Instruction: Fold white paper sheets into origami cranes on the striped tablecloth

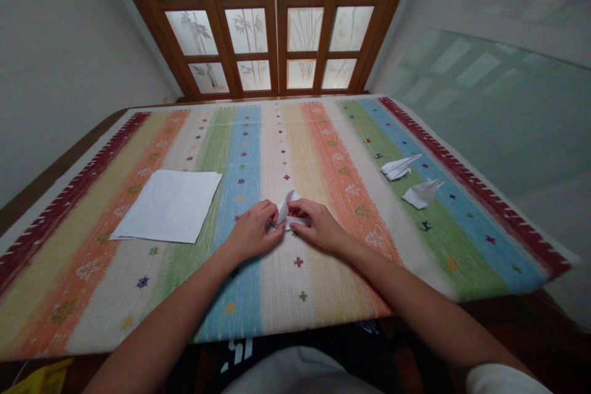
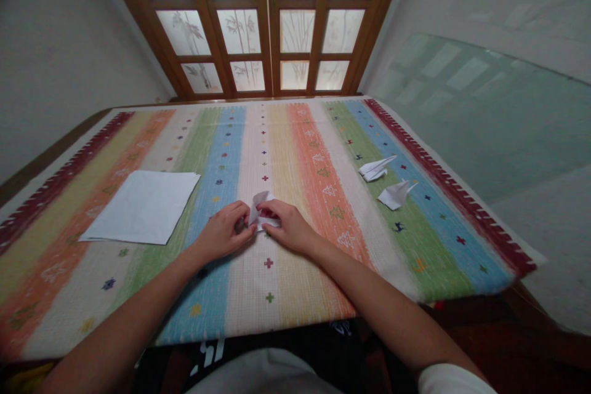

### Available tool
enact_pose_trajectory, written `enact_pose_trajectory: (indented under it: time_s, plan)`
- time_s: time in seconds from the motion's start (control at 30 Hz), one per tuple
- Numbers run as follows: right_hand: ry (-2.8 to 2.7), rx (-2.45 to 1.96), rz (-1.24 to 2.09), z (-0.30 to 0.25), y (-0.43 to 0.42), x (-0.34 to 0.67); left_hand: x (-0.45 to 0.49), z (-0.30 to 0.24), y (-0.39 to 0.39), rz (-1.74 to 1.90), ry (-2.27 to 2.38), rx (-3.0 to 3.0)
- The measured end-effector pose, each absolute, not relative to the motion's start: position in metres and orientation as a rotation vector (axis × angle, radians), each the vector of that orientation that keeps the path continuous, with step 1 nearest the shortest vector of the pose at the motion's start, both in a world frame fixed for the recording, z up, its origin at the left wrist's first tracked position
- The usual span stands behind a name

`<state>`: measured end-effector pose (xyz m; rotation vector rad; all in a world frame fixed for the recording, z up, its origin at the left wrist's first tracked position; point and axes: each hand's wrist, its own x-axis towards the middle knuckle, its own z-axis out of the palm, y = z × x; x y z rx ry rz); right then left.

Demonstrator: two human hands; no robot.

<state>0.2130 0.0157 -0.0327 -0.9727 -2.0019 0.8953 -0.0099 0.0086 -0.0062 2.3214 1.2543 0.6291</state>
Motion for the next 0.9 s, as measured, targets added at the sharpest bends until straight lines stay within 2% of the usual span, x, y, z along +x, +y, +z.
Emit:
enact_pose_trajectory:
  time_s: [0.2,0.37,0.57,0.73,0.9]
  plan:
    - [-2.102,-1.089,0.663,-0.032,0.018,0.213,-0.002,-0.010,0.004,0.589,1.371,2.368]
    - [-2.086,-1.262,0.780,-0.032,0.019,0.219,0.001,-0.011,0.003,0.563,1.384,2.426]
    - [-2.071,-1.182,0.948,-0.025,0.023,0.229,0.003,-0.013,0.003,0.551,1.343,2.443]
    - [-1.858,-1.240,0.789,-0.023,0.029,0.234,0.004,-0.014,0.003,0.638,1.398,2.329]
    - [-1.919,-1.241,0.759,-0.024,0.027,0.228,0.006,-0.012,0.002,0.641,1.513,2.275]
